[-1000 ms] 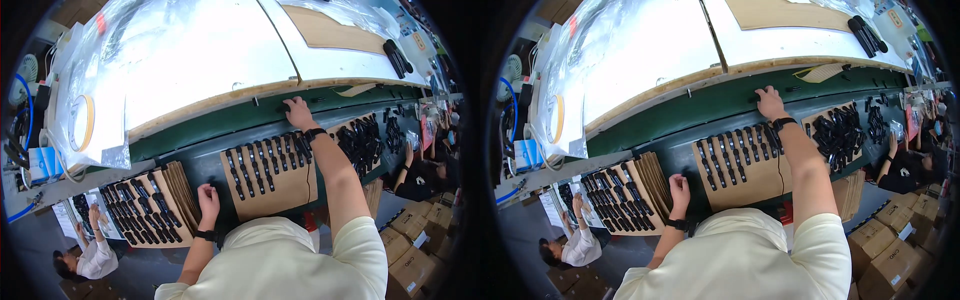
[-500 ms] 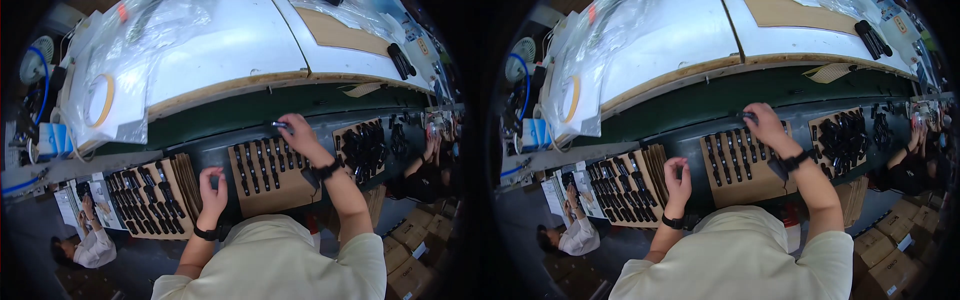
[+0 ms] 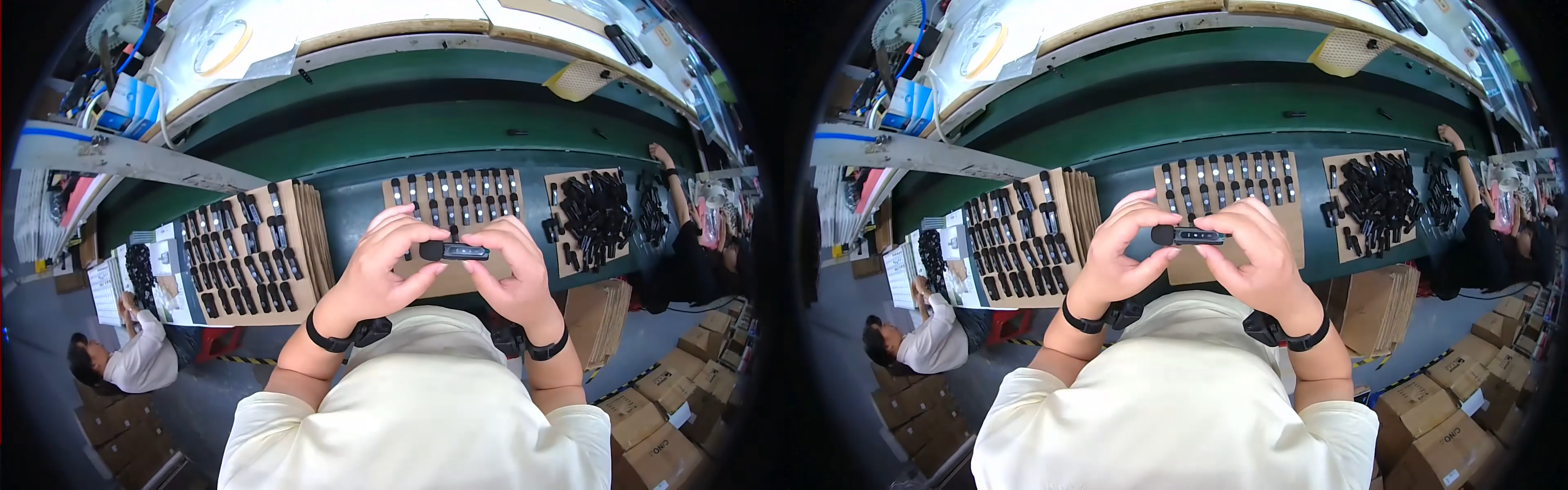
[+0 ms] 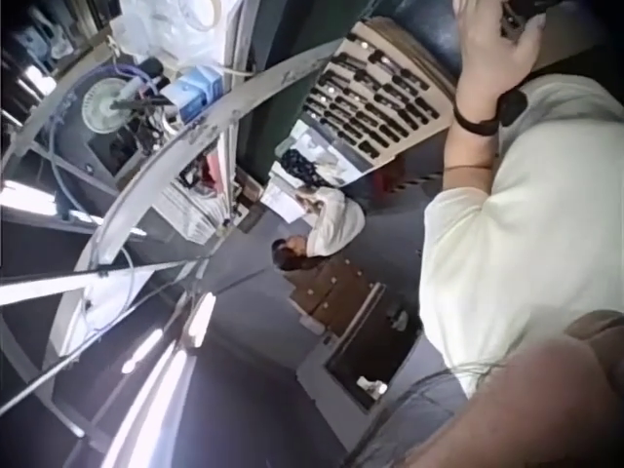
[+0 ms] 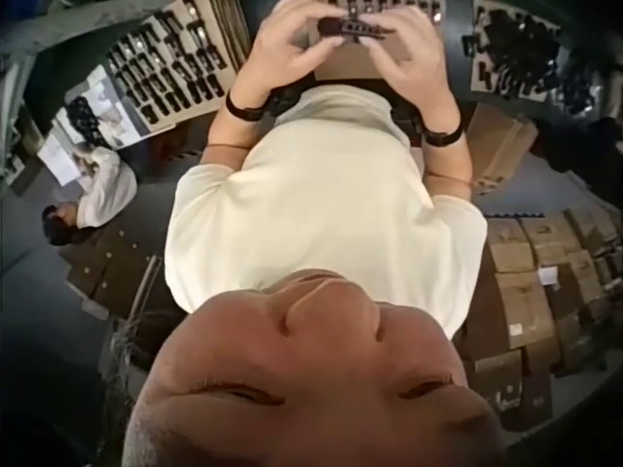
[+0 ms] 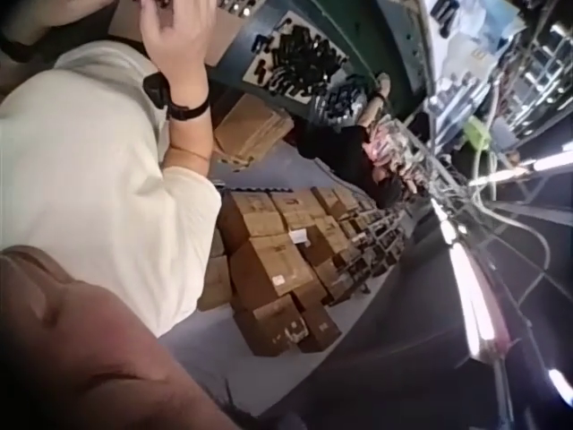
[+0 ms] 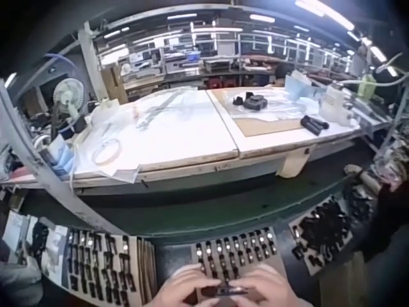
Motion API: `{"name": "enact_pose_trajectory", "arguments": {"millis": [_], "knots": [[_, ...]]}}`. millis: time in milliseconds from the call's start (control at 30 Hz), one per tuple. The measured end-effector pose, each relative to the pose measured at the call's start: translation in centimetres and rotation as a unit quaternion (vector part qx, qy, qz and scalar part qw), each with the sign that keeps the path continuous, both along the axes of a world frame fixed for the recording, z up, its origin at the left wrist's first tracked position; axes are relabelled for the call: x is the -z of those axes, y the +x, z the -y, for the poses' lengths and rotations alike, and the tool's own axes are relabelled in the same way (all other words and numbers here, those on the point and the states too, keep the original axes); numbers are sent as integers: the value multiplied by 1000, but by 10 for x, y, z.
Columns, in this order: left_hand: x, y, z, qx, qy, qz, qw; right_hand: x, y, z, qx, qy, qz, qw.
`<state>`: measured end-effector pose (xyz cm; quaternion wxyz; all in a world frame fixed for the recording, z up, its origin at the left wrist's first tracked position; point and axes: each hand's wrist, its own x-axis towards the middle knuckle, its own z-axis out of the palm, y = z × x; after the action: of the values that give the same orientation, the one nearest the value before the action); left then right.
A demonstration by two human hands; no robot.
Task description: The person picks up a microphone from a cardboard sheet, turns it over by hand, and presses its buttons before placing it back and repeating the process.
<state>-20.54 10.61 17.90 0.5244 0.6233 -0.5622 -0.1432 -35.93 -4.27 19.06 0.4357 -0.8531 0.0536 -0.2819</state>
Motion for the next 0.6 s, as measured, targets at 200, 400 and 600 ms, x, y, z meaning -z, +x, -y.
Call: {"name": "enact_pose_trajectory", "arguments": {"millis": [200, 400, 600], "knots": [[-13, -18, -15, 20, -38, 12, 999, -14, -20, -20, 2, -53, 32, 998], [-21, -27, -21, 38, -64, 30, 997, -21, -32, -28, 10, -87, 64, 994], [-28, -31, -22, 50, -74, 37, 995, -27, -37, -31, 13, -84, 73, 994]]}}
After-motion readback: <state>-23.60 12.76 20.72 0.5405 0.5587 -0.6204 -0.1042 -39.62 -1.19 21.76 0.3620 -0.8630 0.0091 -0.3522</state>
